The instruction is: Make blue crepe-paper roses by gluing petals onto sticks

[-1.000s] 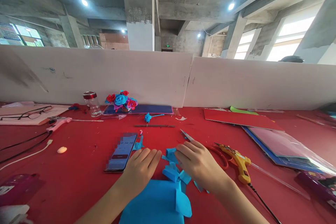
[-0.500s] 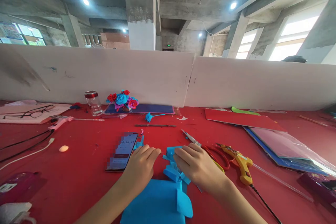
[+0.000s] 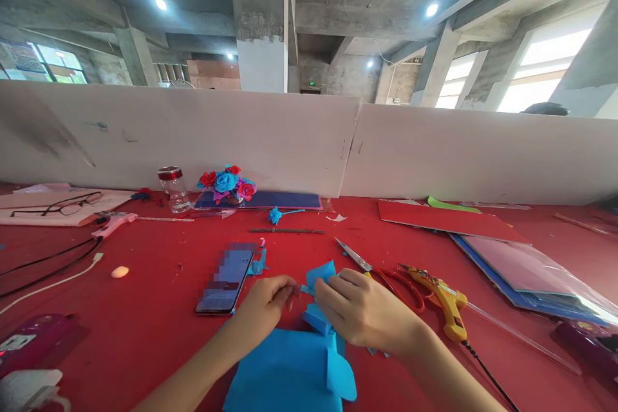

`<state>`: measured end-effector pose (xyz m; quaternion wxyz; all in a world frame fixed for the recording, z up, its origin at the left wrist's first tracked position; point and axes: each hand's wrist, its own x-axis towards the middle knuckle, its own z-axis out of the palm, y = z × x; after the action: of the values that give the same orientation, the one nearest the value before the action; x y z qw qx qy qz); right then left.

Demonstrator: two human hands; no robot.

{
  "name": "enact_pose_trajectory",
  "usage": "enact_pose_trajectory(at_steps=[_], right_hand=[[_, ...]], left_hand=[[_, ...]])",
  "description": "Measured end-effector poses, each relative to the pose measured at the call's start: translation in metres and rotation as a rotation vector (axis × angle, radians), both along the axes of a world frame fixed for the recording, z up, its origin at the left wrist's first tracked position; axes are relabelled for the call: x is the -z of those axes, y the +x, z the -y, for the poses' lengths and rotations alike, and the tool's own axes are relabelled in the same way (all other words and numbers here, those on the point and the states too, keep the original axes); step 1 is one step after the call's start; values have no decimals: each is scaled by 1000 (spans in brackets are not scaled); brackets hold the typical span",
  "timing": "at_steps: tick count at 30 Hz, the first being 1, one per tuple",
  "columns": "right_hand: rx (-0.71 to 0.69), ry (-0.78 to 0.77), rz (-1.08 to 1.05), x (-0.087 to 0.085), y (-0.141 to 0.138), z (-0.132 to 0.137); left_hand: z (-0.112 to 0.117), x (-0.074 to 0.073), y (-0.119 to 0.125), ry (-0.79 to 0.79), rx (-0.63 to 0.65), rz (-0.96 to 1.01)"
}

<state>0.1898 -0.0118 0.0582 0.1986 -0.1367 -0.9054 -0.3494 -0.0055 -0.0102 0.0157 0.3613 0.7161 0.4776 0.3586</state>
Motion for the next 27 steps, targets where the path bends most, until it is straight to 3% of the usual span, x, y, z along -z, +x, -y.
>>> enact_pose_trajectory(at_steps=[5, 9, 11, 14, 18, 22, 24, 27], right_hand=[[-1, -32, 42, -10, 2, 2], [3, -46, 53, -17, 8, 4], [-20, -27, -31, -17, 12, 6], [12, -33, -351, -9, 16, 11], [65, -240, -740, 9, 8, 16], [115, -550, -845, 26, -6, 13], [118, -477, -965, 32, -11, 11], [140, -142, -1193, 32, -13, 12]], left_hand=[[-2, -3, 2, -242, 54, 169], [-4, -2, 3, -351, 52, 280], [-3, -3, 2, -343, 48, 356], [-1, -7, 1, -264, 66, 451], [1, -6, 0, -201, 74, 471], [-2, 4, 0, -156, 84, 507], [-3, 8, 0, -134, 70, 493], [-4, 9, -2, -122, 64, 452]])
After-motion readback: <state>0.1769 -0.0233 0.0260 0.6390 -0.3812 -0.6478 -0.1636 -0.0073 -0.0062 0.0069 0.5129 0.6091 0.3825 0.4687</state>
